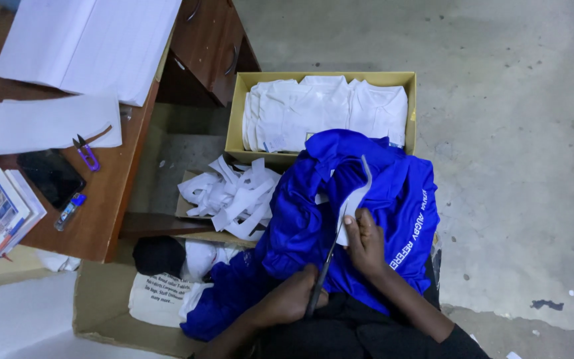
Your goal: Cutting white fabric strips with scissors and placing them on a blue jersey
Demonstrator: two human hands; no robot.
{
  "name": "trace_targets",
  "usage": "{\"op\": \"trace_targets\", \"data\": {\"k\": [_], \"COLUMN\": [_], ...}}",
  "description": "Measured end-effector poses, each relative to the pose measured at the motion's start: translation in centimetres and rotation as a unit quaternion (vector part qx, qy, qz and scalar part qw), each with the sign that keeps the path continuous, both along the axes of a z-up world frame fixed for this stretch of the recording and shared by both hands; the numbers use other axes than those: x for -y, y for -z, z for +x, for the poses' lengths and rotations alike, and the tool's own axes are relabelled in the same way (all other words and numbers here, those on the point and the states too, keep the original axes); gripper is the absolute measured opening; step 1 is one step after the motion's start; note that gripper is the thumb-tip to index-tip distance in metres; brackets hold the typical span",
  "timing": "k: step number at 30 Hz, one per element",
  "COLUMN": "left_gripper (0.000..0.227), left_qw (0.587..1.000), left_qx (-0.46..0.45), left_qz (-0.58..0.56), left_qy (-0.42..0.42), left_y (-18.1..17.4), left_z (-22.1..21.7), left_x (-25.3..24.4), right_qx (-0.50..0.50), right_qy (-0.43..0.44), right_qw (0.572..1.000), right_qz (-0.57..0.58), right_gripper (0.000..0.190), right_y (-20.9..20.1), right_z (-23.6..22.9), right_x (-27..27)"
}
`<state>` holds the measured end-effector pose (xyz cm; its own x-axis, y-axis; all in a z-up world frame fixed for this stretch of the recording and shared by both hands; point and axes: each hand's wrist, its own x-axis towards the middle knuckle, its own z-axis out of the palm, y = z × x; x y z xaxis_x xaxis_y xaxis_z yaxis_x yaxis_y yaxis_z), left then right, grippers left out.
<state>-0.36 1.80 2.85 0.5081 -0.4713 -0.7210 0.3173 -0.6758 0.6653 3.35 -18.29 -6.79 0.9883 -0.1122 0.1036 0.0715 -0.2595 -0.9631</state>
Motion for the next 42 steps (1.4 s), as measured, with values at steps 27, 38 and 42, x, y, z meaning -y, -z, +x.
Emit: {"op": "trace_targets", "data": {"k": [27, 38, 42], "left_gripper": [0.037, 0.032, 0.033], "left_qw": [0.952, 0.958, 0.953], "left_qx": [-0.138, -0.127, -0.145], "left_qz": [-0.242, -0.229, -0.238], "left_qy": [-0.127, -0.117, -0.115], "left_y": [6.3, 5.7, 7.0], "left_z": [3.0, 5.4, 5.8], "left_x": [2.3, 2.4, 2.4], "right_qx": [-0.106, -0.107, -0.104], "right_qy": [-0.098, -0.124, -0.137], "right_qw": [0.989, 0.986, 0.984], "right_qz": [0.023, -0.034, -0.044], "right_gripper": [0.03, 0.029, 0.03], "right_y": [2.4, 4.2, 5.4], "right_z": [-3.2, -4.9, -5.0], "right_x": [1.9, 2.6, 2.8]}}
